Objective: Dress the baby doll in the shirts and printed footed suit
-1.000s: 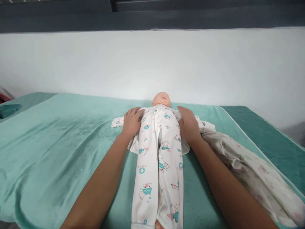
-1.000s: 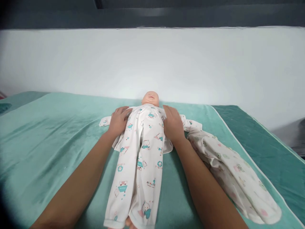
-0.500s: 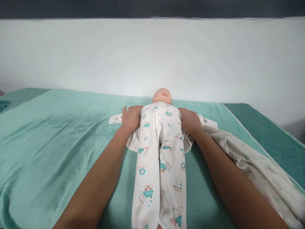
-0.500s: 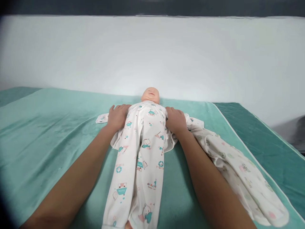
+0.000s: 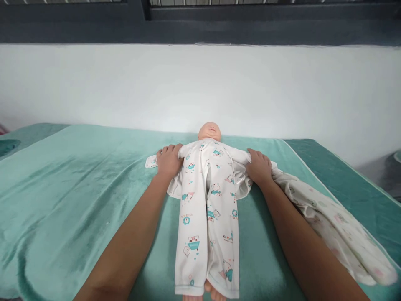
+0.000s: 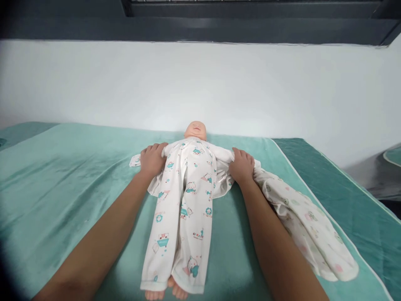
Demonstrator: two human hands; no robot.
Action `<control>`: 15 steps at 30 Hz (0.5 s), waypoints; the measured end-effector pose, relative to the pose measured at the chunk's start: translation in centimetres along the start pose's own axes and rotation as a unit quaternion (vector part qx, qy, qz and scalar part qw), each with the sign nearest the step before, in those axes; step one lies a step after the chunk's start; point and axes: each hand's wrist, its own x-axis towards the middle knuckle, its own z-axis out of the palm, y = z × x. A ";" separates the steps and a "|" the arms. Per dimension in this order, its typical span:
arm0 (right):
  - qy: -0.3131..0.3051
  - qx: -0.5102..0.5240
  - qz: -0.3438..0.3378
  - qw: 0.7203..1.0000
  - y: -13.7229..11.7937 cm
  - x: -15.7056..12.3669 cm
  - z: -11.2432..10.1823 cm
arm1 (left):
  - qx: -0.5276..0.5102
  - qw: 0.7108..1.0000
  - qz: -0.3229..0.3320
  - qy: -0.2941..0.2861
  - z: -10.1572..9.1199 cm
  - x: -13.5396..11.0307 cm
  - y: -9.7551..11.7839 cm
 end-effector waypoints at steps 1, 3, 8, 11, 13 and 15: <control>0.012 0.008 0.009 1.000 0.0 -0.2 0.1 | -0.003 1.000 -0.003 0.004 0.0 -0.2 0.0; 0.037 0.014 0.009 0.999 -0.7 -0.9 0.1 | -0.007 1.000 0.003 0.013 -0.1 -0.7 0.2; 0.051 0.000 -0.130 0.990 -4.3 -4.9 -1.8 | -0.012 0.998 0.052 0.033 -0.3 -1.9 0.7; -0.010 0.004 -0.180 0.984 -5.6 -7.2 -3.0 | -0.018 0.998 0.044 0.037 -0.4 -2.1 0.6; -0.027 -0.013 -0.153 0.988 -5.3 -8.0 -3.6 | -0.021 0.999 0.032 0.037 -0.4 -1.9 0.4; -0.023 -0.032 -0.116 0.992 -4.4 -8.4 -4.2 | -0.024 0.999 0.017 0.031 -0.3 -1.6 0.1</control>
